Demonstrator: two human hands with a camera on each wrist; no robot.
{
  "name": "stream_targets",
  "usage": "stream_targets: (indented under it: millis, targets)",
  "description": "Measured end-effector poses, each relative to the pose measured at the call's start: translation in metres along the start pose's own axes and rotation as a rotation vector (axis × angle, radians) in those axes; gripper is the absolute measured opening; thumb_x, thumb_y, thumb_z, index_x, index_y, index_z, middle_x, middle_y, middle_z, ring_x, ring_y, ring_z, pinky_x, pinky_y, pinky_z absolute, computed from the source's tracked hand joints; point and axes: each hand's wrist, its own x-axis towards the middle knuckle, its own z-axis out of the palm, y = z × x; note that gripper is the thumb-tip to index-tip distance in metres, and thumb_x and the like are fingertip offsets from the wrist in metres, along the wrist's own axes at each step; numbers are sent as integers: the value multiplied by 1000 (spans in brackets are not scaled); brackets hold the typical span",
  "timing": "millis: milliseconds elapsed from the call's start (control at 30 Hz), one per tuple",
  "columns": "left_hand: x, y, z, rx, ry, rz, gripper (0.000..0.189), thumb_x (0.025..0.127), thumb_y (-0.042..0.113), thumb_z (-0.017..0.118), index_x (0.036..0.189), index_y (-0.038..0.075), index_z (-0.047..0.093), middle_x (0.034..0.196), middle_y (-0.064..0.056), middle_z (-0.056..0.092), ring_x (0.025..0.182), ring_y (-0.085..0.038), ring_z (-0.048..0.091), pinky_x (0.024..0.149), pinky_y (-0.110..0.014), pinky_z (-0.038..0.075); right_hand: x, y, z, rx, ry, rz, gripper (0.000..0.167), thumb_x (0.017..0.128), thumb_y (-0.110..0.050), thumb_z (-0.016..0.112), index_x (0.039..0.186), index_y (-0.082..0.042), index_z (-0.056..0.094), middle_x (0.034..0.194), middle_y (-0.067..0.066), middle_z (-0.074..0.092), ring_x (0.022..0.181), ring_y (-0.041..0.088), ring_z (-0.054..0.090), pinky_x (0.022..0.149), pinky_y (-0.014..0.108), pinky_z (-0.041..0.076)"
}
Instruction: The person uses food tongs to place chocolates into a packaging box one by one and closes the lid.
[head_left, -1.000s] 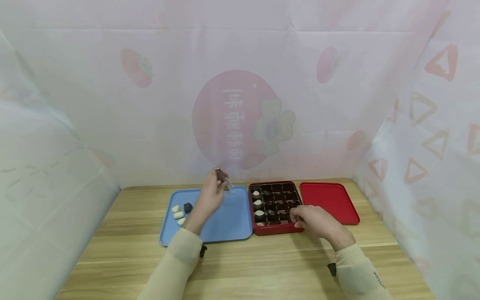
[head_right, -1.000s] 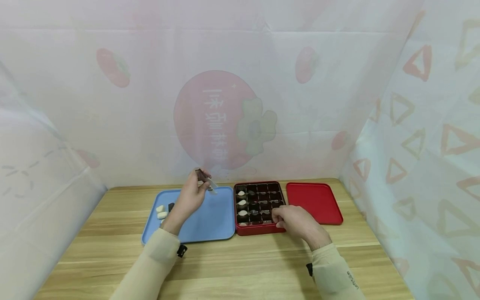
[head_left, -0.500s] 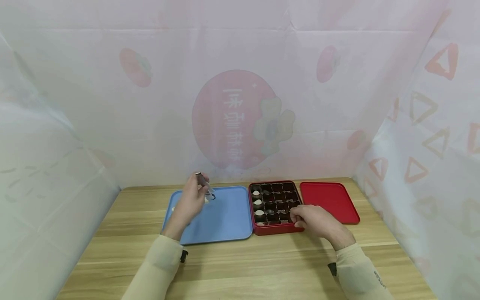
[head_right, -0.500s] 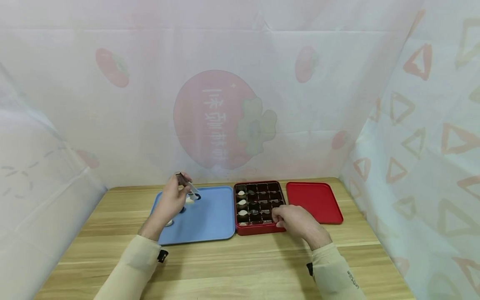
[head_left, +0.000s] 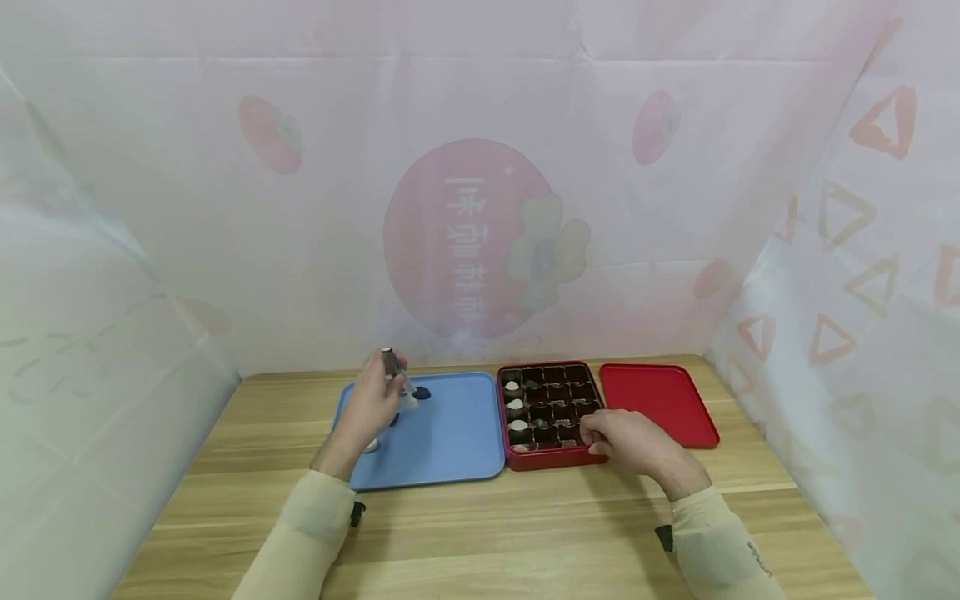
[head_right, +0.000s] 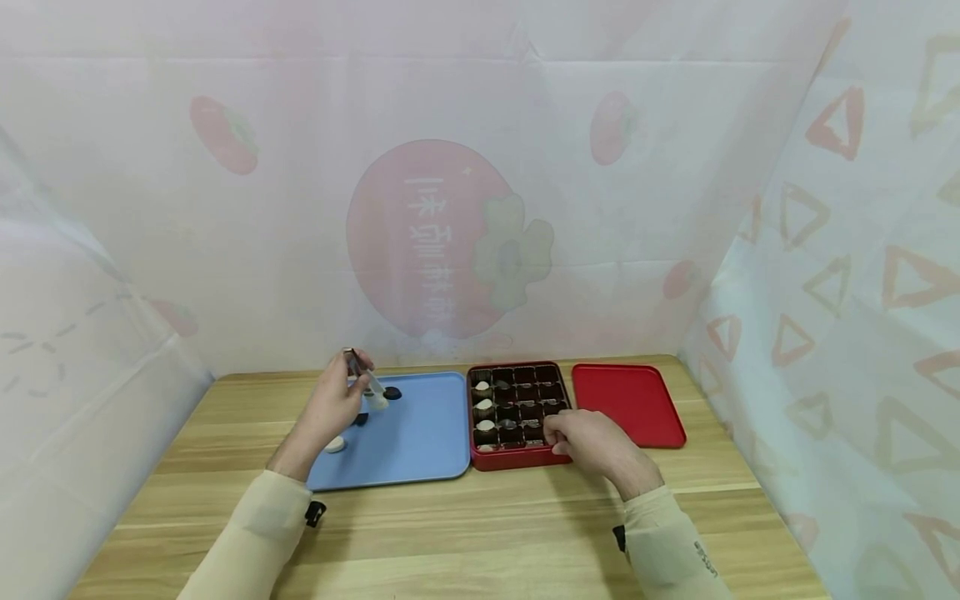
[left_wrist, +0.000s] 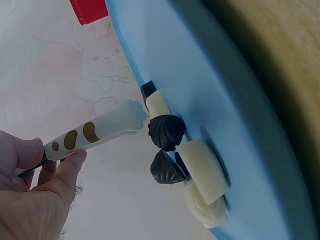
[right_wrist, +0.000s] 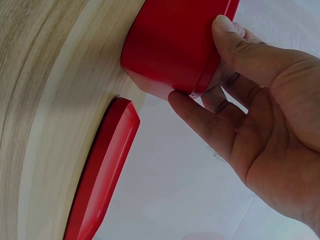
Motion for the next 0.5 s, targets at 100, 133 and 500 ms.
stream_targets:
  millis: [100, 133, 500]
  targets:
    - [1, -4, 1, 9, -15, -20, 24, 117, -7, 56, 140, -2, 58, 143, -27, 66, 142, -50, 70, 119, -69, 61, 0, 0, 0, 3, 1, 1, 33, 103, -10, 90, 94, -28, 64, 89, -14, 61, 82, 3, 53, 74, 27, 50]
    - [2, -5, 1, 8, -20, -28, 23, 117, -6, 56, 140, -2, 58, 143, -27, 66, 142, -50, 70, 119, -69, 60, 0, 0, 0, 2, 1, 1, 33, 103, -10, 90, 94, -28, 64, 89, -14, 61, 82, 3, 53, 74, 27, 50]
    - [8, -13, 3, -12, -71, -66, 20, 120, -2, 54, 140, 2, 57, 140, -25, 66, 143, -48, 69, 118, -68, 60, 1, 2, 0, -6, 2, 2, 33, 103, -12, 90, 94, -29, 64, 89, -14, 61, 82, 3, 52, 74, 27, 50]
